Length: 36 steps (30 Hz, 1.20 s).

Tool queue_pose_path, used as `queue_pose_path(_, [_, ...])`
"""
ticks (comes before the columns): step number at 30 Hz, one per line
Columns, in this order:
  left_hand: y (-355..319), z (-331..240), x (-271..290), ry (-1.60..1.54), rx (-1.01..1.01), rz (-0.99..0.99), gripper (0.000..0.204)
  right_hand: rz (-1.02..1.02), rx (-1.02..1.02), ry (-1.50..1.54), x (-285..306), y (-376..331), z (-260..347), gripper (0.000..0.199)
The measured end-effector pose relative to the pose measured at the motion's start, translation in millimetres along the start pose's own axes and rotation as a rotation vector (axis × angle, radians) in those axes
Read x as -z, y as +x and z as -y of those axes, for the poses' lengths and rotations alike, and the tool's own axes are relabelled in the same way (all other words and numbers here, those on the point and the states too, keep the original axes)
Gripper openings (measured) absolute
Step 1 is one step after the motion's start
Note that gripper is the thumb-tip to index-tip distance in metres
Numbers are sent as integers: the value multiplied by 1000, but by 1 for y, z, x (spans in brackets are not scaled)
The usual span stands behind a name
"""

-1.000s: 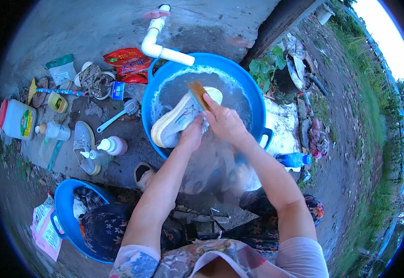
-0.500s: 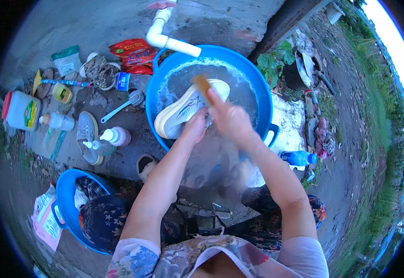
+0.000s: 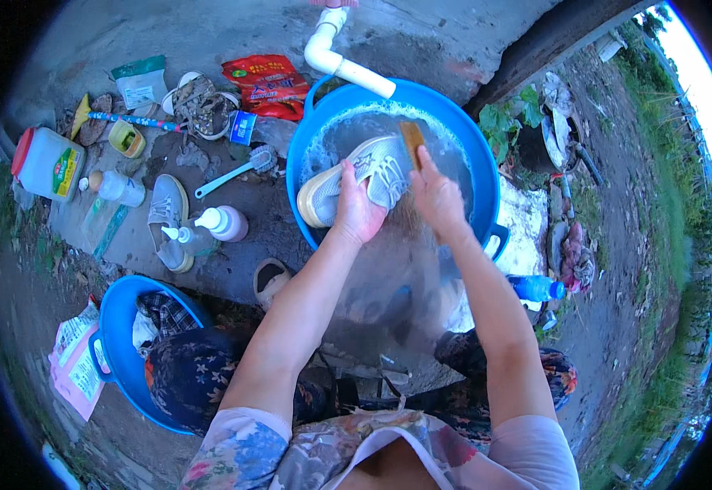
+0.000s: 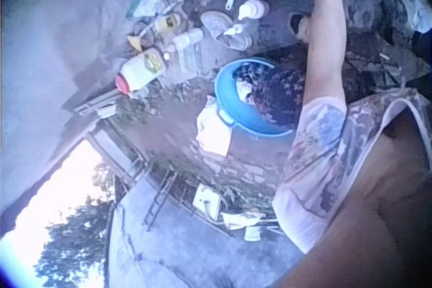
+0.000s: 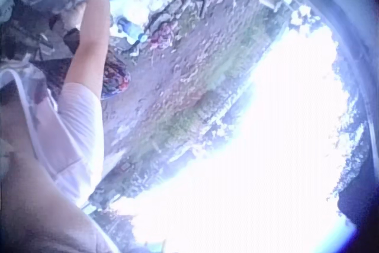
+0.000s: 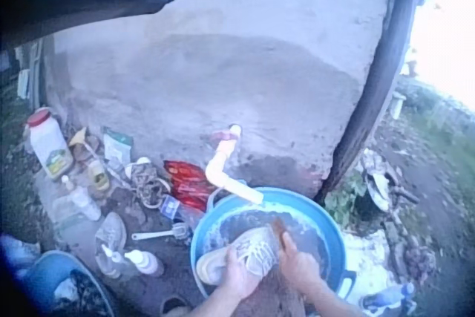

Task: The person scrubs a white sneaker with a brush in a blue basin of soapy water. They repeatedly dip the shoe and brush into the water, scrubbing the upper, sides, and sole while turning the shoe to access different areas.

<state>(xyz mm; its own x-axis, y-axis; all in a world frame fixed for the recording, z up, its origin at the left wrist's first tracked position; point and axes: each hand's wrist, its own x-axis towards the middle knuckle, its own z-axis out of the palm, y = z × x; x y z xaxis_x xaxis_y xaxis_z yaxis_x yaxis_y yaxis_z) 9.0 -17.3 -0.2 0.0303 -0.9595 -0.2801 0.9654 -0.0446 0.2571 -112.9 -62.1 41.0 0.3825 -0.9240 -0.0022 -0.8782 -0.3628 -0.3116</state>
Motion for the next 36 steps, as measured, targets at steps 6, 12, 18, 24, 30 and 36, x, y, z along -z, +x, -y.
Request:
queue_pose_path(6, [-1, 3, 7, 8, -8, 25, 64, 64, -3, 7, -2, -10, 7, 50])
queue_pose_path(12, [-14, -5, -5, 43, 68, -109, 66, -17, 145, 42, -25, -29, 21, 49])
queue_pose_path(18, [1, 6, 10, 42, -6, 88, 70, -64, 39, 125, -20, -16, 4, 51])
queue_pose_path(24, [-7, 3, 9, 143, -9, -34, 71, -9, 13, 164, -13, -40, 17, 48])
queue_pose_path(30, [-11, 4, -5, 109, 105, -193, 68, -76, 144, 148, -24, -41, 29, 51])
queue_pose_path(36, [4, 9, 14, 22, 10, 57, 63, -135, -78, 62, -24, -3, -8, 49])
